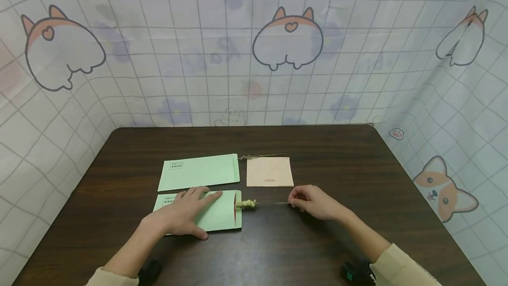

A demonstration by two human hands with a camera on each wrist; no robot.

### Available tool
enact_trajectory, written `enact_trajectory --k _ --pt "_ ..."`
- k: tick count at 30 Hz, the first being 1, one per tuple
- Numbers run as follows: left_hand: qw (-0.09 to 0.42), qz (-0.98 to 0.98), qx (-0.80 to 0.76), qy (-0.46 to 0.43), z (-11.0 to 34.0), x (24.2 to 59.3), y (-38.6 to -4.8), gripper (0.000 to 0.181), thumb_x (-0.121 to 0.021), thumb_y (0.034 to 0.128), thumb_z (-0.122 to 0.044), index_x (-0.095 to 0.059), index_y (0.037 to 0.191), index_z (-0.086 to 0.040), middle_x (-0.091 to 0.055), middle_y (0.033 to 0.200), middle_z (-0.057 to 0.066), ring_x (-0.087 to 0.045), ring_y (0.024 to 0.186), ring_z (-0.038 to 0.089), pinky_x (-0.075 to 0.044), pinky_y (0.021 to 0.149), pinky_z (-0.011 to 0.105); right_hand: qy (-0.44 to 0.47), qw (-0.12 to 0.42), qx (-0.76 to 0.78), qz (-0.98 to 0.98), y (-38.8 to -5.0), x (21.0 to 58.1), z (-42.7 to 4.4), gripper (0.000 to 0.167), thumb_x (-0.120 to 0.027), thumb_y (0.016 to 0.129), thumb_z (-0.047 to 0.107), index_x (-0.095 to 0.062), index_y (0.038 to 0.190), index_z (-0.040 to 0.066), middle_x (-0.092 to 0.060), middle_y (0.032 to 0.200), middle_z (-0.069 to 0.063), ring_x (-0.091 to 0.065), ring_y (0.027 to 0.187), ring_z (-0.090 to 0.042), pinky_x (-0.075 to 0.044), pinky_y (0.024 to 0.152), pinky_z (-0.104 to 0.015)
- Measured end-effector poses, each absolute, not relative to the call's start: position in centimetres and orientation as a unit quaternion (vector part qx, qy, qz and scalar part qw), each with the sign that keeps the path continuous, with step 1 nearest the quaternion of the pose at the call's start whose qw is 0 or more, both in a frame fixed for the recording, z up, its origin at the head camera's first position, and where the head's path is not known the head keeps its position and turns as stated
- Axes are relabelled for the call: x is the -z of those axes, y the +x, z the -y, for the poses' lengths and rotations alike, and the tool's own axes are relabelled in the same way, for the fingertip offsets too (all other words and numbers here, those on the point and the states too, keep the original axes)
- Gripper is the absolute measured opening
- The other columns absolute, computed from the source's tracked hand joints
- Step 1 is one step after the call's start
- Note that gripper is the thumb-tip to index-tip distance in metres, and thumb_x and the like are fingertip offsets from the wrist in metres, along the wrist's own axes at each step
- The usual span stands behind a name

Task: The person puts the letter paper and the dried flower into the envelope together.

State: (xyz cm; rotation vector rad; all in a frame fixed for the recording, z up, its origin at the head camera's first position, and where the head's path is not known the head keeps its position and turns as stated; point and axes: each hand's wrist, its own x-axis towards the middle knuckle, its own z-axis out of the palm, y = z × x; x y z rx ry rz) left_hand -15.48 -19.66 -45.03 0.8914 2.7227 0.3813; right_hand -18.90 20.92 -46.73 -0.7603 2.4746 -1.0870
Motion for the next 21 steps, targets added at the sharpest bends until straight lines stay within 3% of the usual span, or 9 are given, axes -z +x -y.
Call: enact_trajectory --k 14,21 --pt "0.127 -0.935 -0.132 0.304 19.6 44.9 -15.4 0.104 -0.089 0.0772 -0.045 -0.034 0.162 -0.018 -0.038 0.151 0.013 -0.036 0.139 0.035 -0.030 0.106 0.069 -0.283 0.127 0.390 -0.867 -18.9 46.9 -20.4 0.006 -0.069 0.099 0.009 -0.074 0.101 0.009 -0.071 0.094 0.005 -0.064 0.084 -0.010 -0.054 0.080 -0.030" --pt "0.127 -0.935 -0.130 0.304 19.6 44.9 -15.4 0.104 -0.089 0.0771 -0.045 -0.034 0.162 -0.018 -0.038 0.151 0.013 -0.036 0.139 0.035 -0.031 0.106 0.068 -0.285 0.128 0.398 -0.862 -18.8 46.5 -19.8 0.005 -0.071 0.097 0.008 -0.075 0.101 0.009 -0.071 0.092 0.005 -0.065 0.084 -0.011 -0.054 0.079 -0.030"
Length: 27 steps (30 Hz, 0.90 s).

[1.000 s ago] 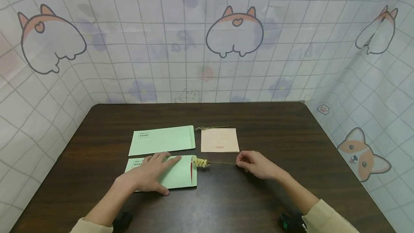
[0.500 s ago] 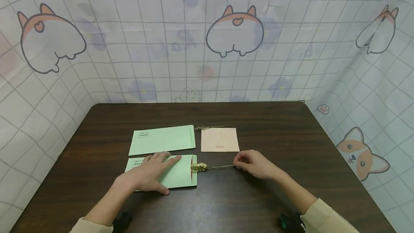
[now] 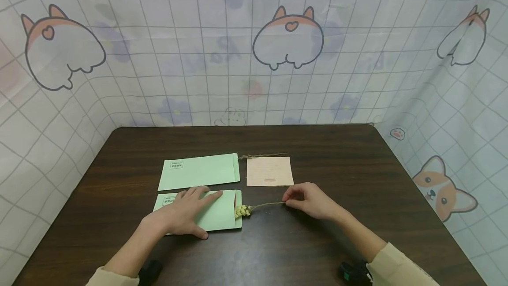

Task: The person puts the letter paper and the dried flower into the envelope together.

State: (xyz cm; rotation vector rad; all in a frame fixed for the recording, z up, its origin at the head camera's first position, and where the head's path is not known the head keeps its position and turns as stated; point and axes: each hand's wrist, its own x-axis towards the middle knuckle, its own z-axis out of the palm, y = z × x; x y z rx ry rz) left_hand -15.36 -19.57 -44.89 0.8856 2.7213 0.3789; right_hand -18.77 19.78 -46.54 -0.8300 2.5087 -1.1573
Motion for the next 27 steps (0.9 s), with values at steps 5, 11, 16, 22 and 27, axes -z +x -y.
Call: enact_trajectory --k 5,11,16,22,27 --pt "0.125 -0.935 -0.131 0.305 19.6 44.9 -15.3 0.104 -0.089 0.0770 -0.044 -0.034 0.162 -0.018 -0.038 0.151 0.013 -0.036 0.139 0.035 -0.031 0.106 0.068 -0.289 0.128 0.392 -0.864 -18.9 46.6 -19.6 0.006 -0.072 0.096 0.008 -0.076 0.100 0.011 -0.070 0.091 0.008 -0.065 0.084 -0.010 -0.053 0.079 -0.031" --pt "0.125 -0.935 -0.133 0.306 19.6 44.8 -15.3 0.104 -0.089 0.0771 -0.044 -0.034 0.162 -0.018 -0.038 0.152 0.014 -0.036 0.140 0.036 -0.030 0.106 0.069 -0.281 0.125 0.391 -0.868 -18.9 46.7 -19.9 0.007 -0.075 0.094 0.009 -0.079 0.099 0.013 -0.074 0.094 0.005 -0.067 0.087 -0.009 -0.053 0.080 -0.031" --pt "0.128 -0.934 -0.132 0.306 19.6 44.7 -15.3 0.104 -0.088 0.0780 -0.045 -0.034 0.162 -0.018 -0.038 0.152 0.015 -0.036 0.140 0.036 -0.030 0.106 0.069 -0.265 0.113 0.401 -0.870 -19.0 47.0 -20.1 0.006 -0.075 0.095 0.012 -0.080 0.098 0.014 -0.074 0.093 0.007 -0.068 0.088 -0.010 -0.054 0.081 -0.032" --pt "0.131 -0.935 -0.128 0.302 19.6 44.7 -15.4 0.104 -0.088 0.0785 -0.046 -0.033 0.162 -0.019 -0.037 0.153 0.015 -0.035 0.141 0.036 -0.030 0.106 0.069 -0.252 0.091 0.408 -0.873 -19.0 47.2 -19.9 0.007 -0.076 0.094 0.008 -0.080 0.097 0.013 -0.072 0.088 0.010 -0.066 0.082 -0.011 -0.054 0.077 -0.030" --pt "0.133 -0.936 -0.129 0.299 19.6 44.6 -15.4 0.104 -0.088 0.0782 -0.045 -0.034 0.162 -0.019 -0.037 0.153 0.016 -0.035 0.141 0.037 -0.030 0.106 0.069 -0.257 0.084 0.409 -0.872 -18.9 47.1 -18.9 0.006 -0.076 0.093 0.009 -0.079 0.097 0.012 -0.071 0.086 0.011 -0.064 0.079 -0.010 -0.053 0.076 -0.030"
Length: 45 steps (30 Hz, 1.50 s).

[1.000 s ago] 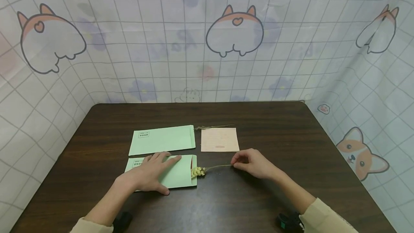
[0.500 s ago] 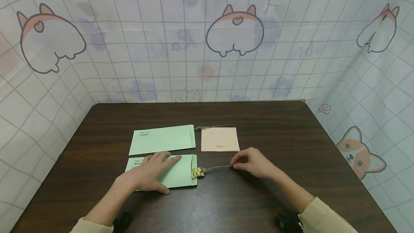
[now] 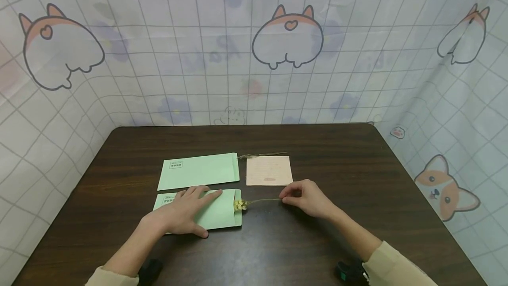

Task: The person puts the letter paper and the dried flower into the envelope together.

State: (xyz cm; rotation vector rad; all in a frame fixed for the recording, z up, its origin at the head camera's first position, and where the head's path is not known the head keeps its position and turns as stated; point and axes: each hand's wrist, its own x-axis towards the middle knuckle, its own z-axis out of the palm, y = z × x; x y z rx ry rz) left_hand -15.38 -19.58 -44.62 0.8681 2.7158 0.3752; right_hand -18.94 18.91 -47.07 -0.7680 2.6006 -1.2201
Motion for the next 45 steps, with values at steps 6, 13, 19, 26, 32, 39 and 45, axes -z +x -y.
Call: enact_trajectory --k 6,13,19,26,32,39,45 --pt "0.127 -0.935 -0.134 0.302 19.5 44.5 -15.3 0.104 -0.089 0.0775 -0.045 -0.034 0.162 -0.018 -0.039 0.152 0.016 -0.036 0.140 0.036 -0.030 0.106 0.068 -0.273 0.091 0.419 -0.861 -19.0 46.9 -17.5 0.004 -0.076 0.093 0.009 -0.078 0.097 0.010 -0.069 0.085 0.010 -0.063 0.077 -0.010 -0.053 0.073 -0.029" --pt "0.124 -0.934 -0.137 0.305 19.5 44.6 -15.4 0.104 -0.089 0.0770 -0.044 -0.035 0.162 -0.018 -0.039 0.152 0.016 -0.036 0.140 0.036 -0.030 0.107 0.068 -0.285 0.109 0.421 -0.854 -19.1 47.0 -16.3 0.004 -0.078 0.093 0.013 -0.079 0.097 0.012 -0.072 0.088 0.011 -0.064 0.077 -0.010 -0.053 0.070 -0.028" --pt "0.124 -0.932 -0.142 0.309 19.5 44.7 -15.5 0.105 -0.090 0.0758 -0.044 -0.036 0.161 -0.017 -0.040 0.150 0.015 -0.037 0.138 0.037 -0.030 0.105 0.069 -0.291 0.111 0.426 -0.849 -19.1 47.0 -15.1 0.005 -0.078 0.093 0.013 -0.078 0.096 0.008 -0.070 0.084 0.011 -0.062 0.074 -0.009 -0.051 0.068 -0.027" --pt "0.124 -0.929 -0.147 0.315 19.3 44.7 -15.5 0.104 -0.090 0.0756 -0.044 -0.037 0.160 -0.015 -0.041 0.149 0.014 -0.038 0.137 0.036 -0.032 0.104 0.069 -0.285 0.113 0.422 -0.853 -18.9 47.3 -13.9 0.004 -0.077 0.092 0.008 -0.079 0.094 0.011 -0.071 0.080 0.007 -0.060 0.065 -0.009 -0.051 0.063 -0.028" --pt "0.122 -0.930 -0.144 0.314 19.3 44.7 -15.6 0.104 -0.090 0.0753 -0.045 -0.037 0.160 -0.015 -0.040 0.150 0.016 -0.038 0.138 0.037 -0.031 0.105 0.068 -0.284 0.123 0.425 -0.851 -18.7 47.6 -12.7 0.004 -0.075 0.093 0.009 -0.079 0.094 0.011 -0.072 0.081 0.008 -0.062 0.061 -0.010 -0.053 0.062 -0.028" --pt "0.121 -0.932 -0.141 0.312 19.3 44.8 -15.6 0.104 -0.090 0.0750 -0.044 -0.037 0.160 -0.016 -0.040 0.150 0.017 -0.037 0.138 0.038 -0.031 0.104 0.068 -0.282 0.118 0.414 -0.857 -18.7 47.6 -11.6 0.007 -0.078 0.091 0.008 -0.077 0.089 0.014 -0.067 0.073 0.012 -0.059 0.062 -0.005 -0.052 0.060 -0.026" --pt "0.120 -0.931 -0.139 0.314 19.2 44.7 -15.6 0.104 -0.090 0.0749 -0.044 -0.037 0.160 -0.015 -0.040 0.150 0.017 -0.037 0.138 0.038 -0.031 0.104 0.067 -0.289 0.100 0.402 -0.863 -19.1 47.7 -10.9 0.008 -0.081 0.089 0.012 -0.076 0.085 0.016 -0.064 0.070 0.015 -0.058 0.063 -0.004 -0.050 0.061 -0.025"
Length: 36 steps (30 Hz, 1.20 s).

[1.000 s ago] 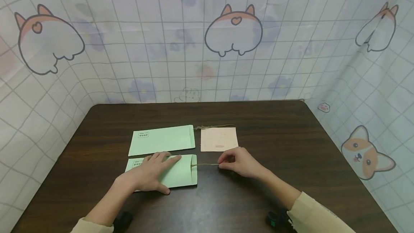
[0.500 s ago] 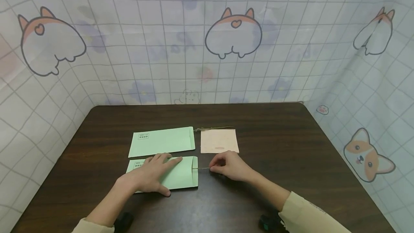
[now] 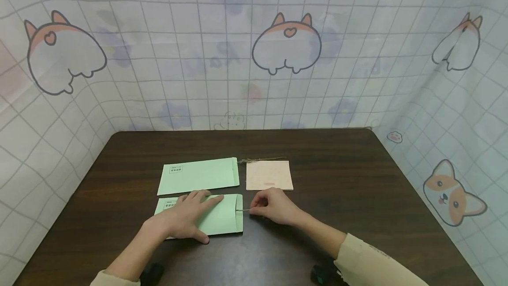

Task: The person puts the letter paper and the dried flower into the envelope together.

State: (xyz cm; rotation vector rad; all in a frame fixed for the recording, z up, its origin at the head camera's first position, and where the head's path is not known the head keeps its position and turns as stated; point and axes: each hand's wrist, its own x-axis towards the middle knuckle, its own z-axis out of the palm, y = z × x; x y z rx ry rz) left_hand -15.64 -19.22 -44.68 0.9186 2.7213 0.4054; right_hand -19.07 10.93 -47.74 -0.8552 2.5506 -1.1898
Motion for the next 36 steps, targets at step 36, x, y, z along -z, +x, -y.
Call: enact_trajectory --k 36 --pt "0.123 -0.935 -0.135 0.305 19.0 44.7 -15.6 0.107 -0.092 0.0726 -0.048 -0.038 0.160 -0.017 -0.040 0.149 0.016 -0.038 0.137 0.038 -0.031 0.105 0.066 -0.269 0.126 0.433 -0.851 -18.5 47.9 -7.6 0.007 -0.078 0.090 0.008 -0.079 0.085 0.012 -0.067 0.069 0.005 -0.054 0.057 -0.004 -0.046 0.055 -0.022"
